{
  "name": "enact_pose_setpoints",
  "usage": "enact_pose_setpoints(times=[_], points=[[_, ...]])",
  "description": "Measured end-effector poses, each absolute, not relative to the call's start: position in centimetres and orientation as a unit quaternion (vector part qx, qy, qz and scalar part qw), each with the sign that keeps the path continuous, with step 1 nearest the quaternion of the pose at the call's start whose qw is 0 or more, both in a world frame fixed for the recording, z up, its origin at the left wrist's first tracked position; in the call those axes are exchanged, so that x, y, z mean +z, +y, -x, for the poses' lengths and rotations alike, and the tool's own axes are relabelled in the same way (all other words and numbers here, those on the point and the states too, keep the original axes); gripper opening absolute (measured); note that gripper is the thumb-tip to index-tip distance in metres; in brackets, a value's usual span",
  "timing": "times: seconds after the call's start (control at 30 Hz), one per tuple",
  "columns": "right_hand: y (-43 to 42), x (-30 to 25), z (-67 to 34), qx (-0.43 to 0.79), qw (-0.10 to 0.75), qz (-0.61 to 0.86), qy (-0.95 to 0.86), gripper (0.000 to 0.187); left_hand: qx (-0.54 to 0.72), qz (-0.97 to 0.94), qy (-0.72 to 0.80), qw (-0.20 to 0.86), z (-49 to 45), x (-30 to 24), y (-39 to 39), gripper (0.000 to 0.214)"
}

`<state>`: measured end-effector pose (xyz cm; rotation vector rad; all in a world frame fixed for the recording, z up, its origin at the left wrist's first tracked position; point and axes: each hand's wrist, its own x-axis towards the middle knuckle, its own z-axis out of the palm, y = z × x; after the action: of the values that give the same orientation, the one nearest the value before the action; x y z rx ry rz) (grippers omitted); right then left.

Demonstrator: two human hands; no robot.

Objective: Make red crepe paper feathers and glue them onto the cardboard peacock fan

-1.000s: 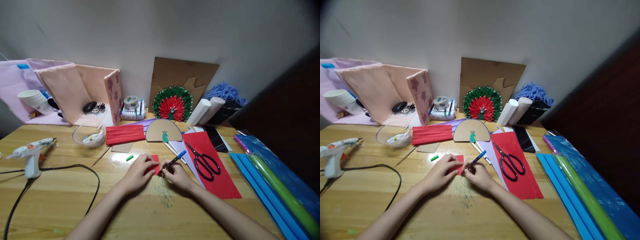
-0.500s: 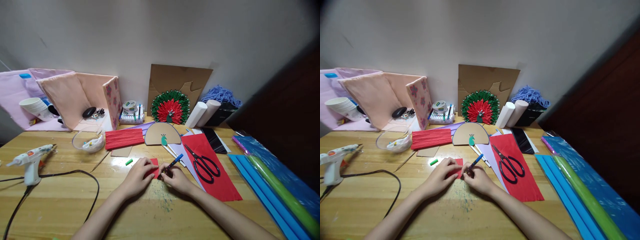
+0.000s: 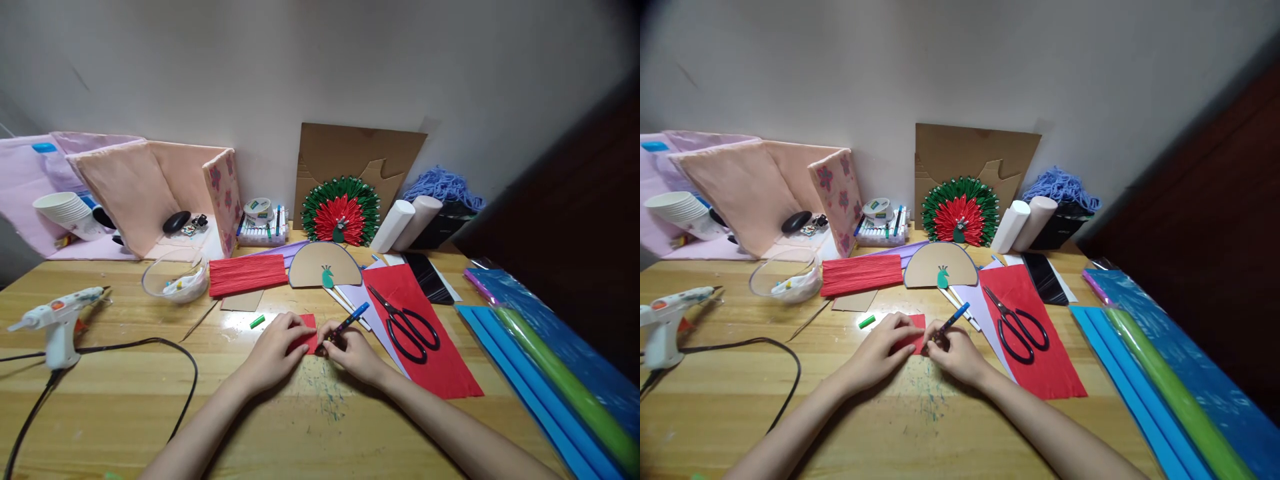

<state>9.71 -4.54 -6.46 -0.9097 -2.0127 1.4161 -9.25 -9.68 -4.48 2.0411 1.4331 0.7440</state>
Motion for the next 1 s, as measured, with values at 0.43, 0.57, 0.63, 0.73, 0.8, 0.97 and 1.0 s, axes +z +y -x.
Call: enact_pose_setpoints(times=[0.43, 0.57, 0.63, 0.73, 0.8, 0.97, 1.0], points=[[-4.48, -6.55, -9.74, 0.533, 0.237, 0.333, -0.741, 0.01, 0.267, -0.765, 0.528, 0.253, 9.36, -4.95, -9.66, 0.03], [-4.48, -6.5, -9.73, 0.523, 0.243, 0.344, -0.741, 0.012, 0.267, -0.766, 0.527, 0.252, 9.38, -4.95, -9.67, 0.032], [-4.47, -6.46, -9.76, 0.522, 0.254, 0.341, -0.74, 0.012, 0.268, -0.767, 0.525, 0.252, 9.39, -4.93, -9.67, 0.032], [-4.4, -6.42, -9.81, 0.528, 0.267, 0.328, -0.736, 0.012, 0.27, -0.768, 0.523, 0.253, 9.39, -4.98, -9.64, 0.032], [-4.34, -6.41, -9.83, 0.531, 0.27, 0.325, -0.734, 0.012, 0.271, -0.769, 0.521, 0.252, 9.38, -5.06, -9.63, 0.032], [-4.35, -6.37, -9.8, 0.519, 0.256, 0.331, -0.745, 0.013, 0.269, -0.771, 0.523, 0.244, 9.4, -5.17, -9.63, 0.031], [-4.38, -6.36, -9.79, 0.516, 0.258, 0.332, -0.746, 0.013, 0.267, -0.772, 0.522, 0.244, 9.41, -5.17, -9.63, 0.031]])
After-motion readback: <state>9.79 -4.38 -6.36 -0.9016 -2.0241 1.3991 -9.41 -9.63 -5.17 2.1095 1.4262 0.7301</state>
